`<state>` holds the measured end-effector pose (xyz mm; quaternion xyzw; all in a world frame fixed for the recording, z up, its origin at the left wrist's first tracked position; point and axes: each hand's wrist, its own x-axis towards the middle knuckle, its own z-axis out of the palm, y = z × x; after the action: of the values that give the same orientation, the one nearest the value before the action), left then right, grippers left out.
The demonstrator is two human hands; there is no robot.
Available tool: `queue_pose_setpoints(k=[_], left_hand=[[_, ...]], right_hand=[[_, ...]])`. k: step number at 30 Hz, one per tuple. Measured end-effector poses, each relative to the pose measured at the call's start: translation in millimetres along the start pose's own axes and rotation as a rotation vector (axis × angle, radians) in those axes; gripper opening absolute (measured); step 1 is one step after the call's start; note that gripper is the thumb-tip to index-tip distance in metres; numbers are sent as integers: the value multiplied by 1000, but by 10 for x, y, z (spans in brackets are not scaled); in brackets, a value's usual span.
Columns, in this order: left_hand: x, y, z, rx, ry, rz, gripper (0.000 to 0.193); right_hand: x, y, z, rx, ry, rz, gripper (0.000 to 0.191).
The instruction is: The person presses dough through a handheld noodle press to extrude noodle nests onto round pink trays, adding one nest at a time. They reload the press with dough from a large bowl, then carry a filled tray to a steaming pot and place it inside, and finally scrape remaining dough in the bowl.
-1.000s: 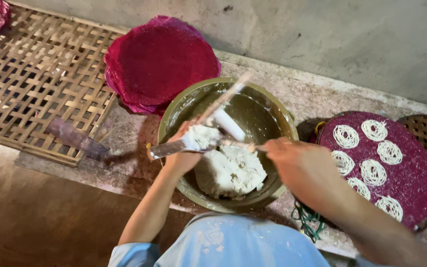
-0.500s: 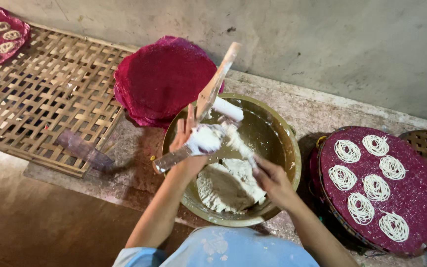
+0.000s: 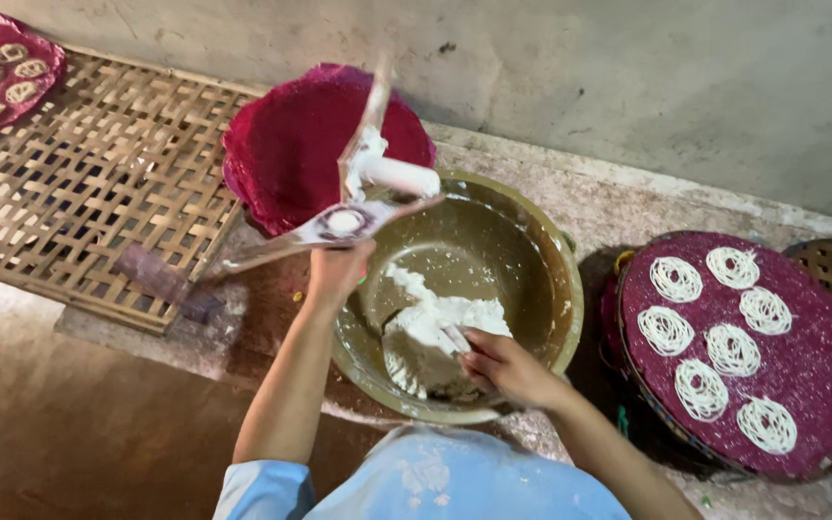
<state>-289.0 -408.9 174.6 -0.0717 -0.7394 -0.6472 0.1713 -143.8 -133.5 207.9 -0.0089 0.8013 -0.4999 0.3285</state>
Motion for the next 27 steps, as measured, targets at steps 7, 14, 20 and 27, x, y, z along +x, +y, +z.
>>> queue_pose_setpoints(k=[7, 14, 20, 27], left_hand=[[-1267, 99, 805, -991, -557, -720, 31], [-1792, 1032, 1669, -395, -929, -723, 61], [-1874, 2246, 2483, -123, -1027, -127, 36], [-2203, 2460, 3841, 17, -1072, 460, 46]], right_hand=[[-130, -302, -487, 531, 126, -1122, 75], [-1424, 34, -1231, 876, 126, -1059, 71], [-2720, 554, -2037, -339, 340, -1307, 65], [-3268, 1233, -2389, -673, 520, -1160, 60]])
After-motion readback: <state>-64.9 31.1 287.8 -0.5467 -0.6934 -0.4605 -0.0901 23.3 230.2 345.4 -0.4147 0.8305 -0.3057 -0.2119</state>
